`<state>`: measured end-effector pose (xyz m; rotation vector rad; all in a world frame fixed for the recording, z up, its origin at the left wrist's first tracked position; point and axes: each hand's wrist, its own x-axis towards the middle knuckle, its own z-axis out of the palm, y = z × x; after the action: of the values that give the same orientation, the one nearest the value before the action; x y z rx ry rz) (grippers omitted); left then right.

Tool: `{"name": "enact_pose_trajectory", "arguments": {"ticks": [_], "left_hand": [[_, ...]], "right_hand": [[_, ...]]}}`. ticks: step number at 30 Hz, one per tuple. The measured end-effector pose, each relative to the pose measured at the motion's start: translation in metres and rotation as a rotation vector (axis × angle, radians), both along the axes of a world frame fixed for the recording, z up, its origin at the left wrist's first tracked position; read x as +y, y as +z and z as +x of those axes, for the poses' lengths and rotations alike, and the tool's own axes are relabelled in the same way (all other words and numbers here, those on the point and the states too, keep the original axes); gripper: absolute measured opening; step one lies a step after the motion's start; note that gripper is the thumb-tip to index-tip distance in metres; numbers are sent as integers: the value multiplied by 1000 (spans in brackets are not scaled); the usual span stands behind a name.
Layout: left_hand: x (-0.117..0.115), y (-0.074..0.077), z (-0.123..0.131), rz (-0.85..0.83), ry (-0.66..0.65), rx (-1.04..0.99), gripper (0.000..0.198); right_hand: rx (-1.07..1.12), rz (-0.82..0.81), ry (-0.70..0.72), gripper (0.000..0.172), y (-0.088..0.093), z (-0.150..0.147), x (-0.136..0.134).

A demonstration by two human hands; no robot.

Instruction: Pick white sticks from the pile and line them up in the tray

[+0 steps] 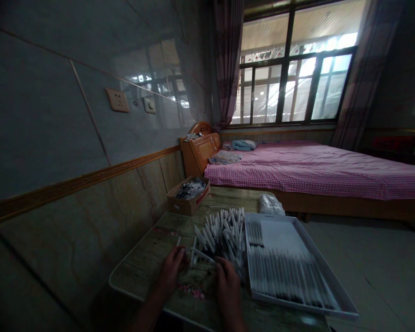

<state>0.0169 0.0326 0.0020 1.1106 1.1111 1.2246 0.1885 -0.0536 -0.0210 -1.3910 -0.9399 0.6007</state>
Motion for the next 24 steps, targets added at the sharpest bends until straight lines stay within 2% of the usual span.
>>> {"name": "enact_pose_trajectory", "arguments": {"ticks": [7,15,24], "left_hand": [[-5,-5,-2,-4,-41,-70,50],[-6,1,-6,20,-34,-38,53],[-6,-2,-8,-38,-38,-155,55]], "right_hand": [[-72,-14,31,36,6,-2,-3],[-100,-2,21,34,4,-4,-3],[-123,-9,61,32,4,-4,-4]]}}
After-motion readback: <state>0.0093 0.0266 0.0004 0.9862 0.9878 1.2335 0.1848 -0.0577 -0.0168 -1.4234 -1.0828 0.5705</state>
